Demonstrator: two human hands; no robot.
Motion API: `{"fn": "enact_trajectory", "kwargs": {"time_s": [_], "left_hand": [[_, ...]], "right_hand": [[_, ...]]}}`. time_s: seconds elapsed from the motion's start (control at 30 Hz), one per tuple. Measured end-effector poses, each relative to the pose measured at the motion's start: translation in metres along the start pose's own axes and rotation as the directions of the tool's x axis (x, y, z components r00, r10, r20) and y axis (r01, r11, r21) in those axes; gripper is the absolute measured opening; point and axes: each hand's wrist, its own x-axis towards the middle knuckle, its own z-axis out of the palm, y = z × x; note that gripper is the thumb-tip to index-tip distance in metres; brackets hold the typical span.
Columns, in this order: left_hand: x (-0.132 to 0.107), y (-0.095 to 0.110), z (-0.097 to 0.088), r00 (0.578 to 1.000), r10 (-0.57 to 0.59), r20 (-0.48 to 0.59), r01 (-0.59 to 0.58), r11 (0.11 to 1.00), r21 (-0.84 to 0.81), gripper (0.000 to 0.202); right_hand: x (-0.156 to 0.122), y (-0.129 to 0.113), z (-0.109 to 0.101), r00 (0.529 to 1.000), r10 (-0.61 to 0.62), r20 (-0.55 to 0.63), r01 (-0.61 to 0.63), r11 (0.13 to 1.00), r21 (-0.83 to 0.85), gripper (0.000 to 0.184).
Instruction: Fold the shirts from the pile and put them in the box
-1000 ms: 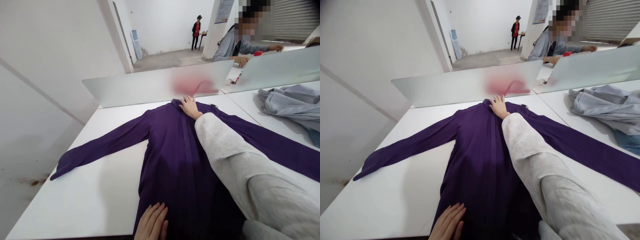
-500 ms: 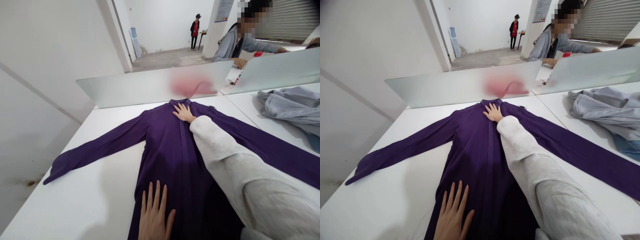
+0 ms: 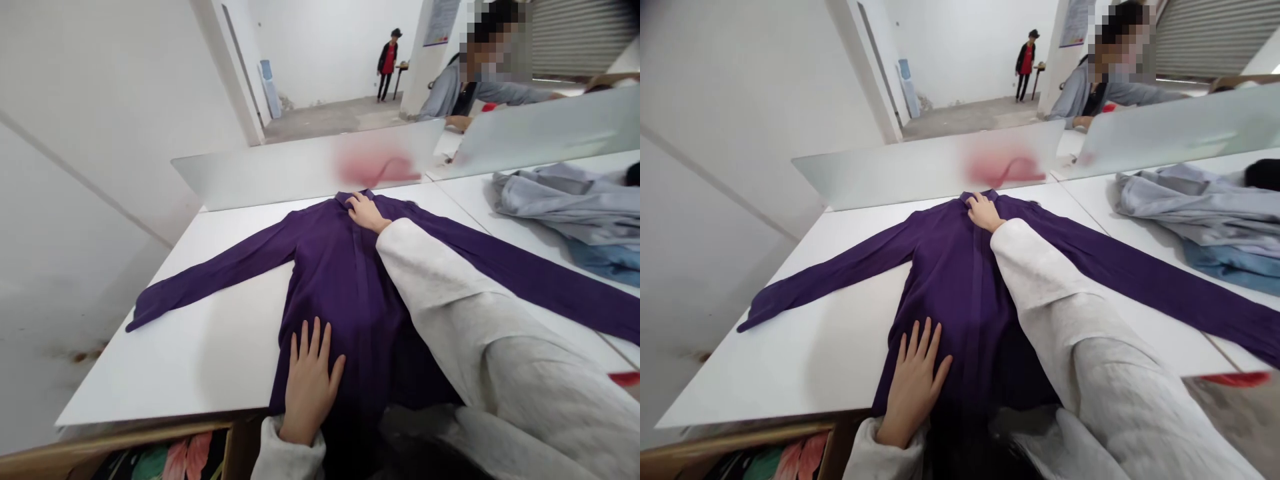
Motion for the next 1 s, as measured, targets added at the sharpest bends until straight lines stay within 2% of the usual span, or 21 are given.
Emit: {"fn": "enact_trajectory", "kwargs": {"time_s": [0.1,0.2,0.3,0.4,0.47,0.53,0.57,0.63,0.73,0.8,0.9,1.0], "left_hand": [[0.001,0.0,0.001,1.0,0.003,0.004,-0.003,1.0,-0.028,0.055],[0.002,-0.002,0.004,1.0,0.007,0.001,-0.007,0.998,-0.057,0.056],[0.002,-0.004,0.008,1.0,0.014,-0.021,-0.016,0.996,-0.087,0.056],[0.002,-0.004,0.012,0.998,0.002,-0.058,-0.009,0.993,-0.114,0.056],[0.003,0.0,0.011,0.997,0.016,-0.081,-0.026,0.992,-0.125,0.053],[0.006,0.007,0.009,0.992,0.081,-0.092,-0.094,0.986,-0.139,0.049],[0.009,0.012,0.009,0.988,0.124,-0.094,-0.137,0.979,-0.149,0.047],[0.015,0.022,0.009,0.978,0.192,-0.084,-0.204,0.964,-0.172,0.044],[0.022,0.033,0.013,0.976,0.209,-0.057,-0.216,0.958,-0.187,0.045],[0.024,0.036,0.017,0.979,0.199,-0.042,-0.203,0.962,-0.184,0.046],[0.024,0.034,0.021,0.98,0.195,-0.044,-0.2,0.961,-0.191,0.047],[0.024,0.032,0.019,0.98,0.194,-0.053,-0.201,0.957,-0.208,0.046]], "right_hand": [[-0.028,0.009,-0.05,0.967,-0.153,0.204,0.131,0.984,0.117,0.033],[-0.087,0.02,-0.107,0.922,-0.265,0.283,0.228,0.961,0.157,0.031],[-0.166,0.025,-0.155,0.942,-0.184,0.28,0.144,0.977,0.156,0.034],[-0.248,0.026,-0.176,0.947,0.022,0.321,-0.061,0.992,0.111,0.033],[-0.3,0.027,-0.171,0.909,0.164,0.384,-0.2,0.978,0.054,0.03],[-0.346,0.025,-0.155,0.851,0.261,0.456,-0.319,0.946,0.054,0.025],[-0.367,0.022,-0.145,0.825,0.285,0.488,-0.369,0.926,0.084,0.023],[-0.402,0.014,-0.123,0.809,0.29,0.511,-0.417,0.897,0.149,0.032],[-0.437,0.001,-0.092,0.865,0.255,0.432,-0.356,0.919,0.171,0.064],[-0.449,-0.003,-0.072,0.917,0.232,0.324,-0.281,0.953,0.111,0.071],[-0.455,0.001,-0.051,0.963,0.191,0.19,-0.196,0.98,0.012,0.063],[-0.452,0.01,-0.04,0.982,0.139,0.125,-0.143,0.989,0.026,0.053]]}}
